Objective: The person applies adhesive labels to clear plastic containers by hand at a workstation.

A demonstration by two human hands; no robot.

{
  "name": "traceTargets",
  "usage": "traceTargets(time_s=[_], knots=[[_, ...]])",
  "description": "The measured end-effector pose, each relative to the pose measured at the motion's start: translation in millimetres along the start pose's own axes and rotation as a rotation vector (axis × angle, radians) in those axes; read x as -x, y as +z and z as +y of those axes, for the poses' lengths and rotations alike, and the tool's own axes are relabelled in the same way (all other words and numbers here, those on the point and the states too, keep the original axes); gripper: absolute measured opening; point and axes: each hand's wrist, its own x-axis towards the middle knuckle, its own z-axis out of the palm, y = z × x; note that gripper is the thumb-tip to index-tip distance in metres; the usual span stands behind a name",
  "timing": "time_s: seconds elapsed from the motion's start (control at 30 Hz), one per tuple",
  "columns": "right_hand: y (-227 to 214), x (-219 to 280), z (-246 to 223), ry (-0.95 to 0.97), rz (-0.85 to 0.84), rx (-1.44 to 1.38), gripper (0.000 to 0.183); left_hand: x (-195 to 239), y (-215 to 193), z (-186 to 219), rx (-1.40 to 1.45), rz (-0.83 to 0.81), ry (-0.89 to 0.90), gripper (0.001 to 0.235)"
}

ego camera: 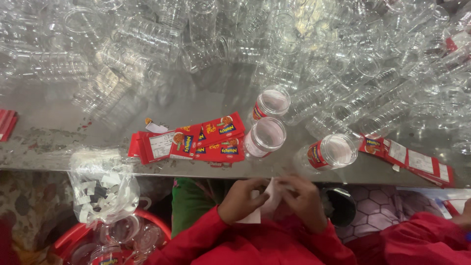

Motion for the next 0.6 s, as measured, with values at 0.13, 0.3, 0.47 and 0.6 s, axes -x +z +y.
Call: traceTargets(time_s=[0.13, 0.3, 0.47, 0.6], knots=[[15.8, 7.6, 17.7, -0.328, -0.009, 0.296, 0.018, -2.3, 4.4, -7.4, -0.231, 0.038, 0.144, 0.026], [15.6, 9.8, 51.7, 0.457, 0.051, -0.183, 0.012, -1.8, 1.4, -5.5, -0.164, 0.102, 0.291, 0.024], [7.0, 10.6, 13.6, -0.222, -0.012, 0.132, 0.024, -7.5, 5.6, 3.7, -0.228, 0.024, 0.158, 0.026], [10.2, 11.6, 10.8, -0.372, 0.083, 0.350, 0.022, -14.3, 12.6, -0.6, -0.351, -0.008, 0.084, 0.026]])
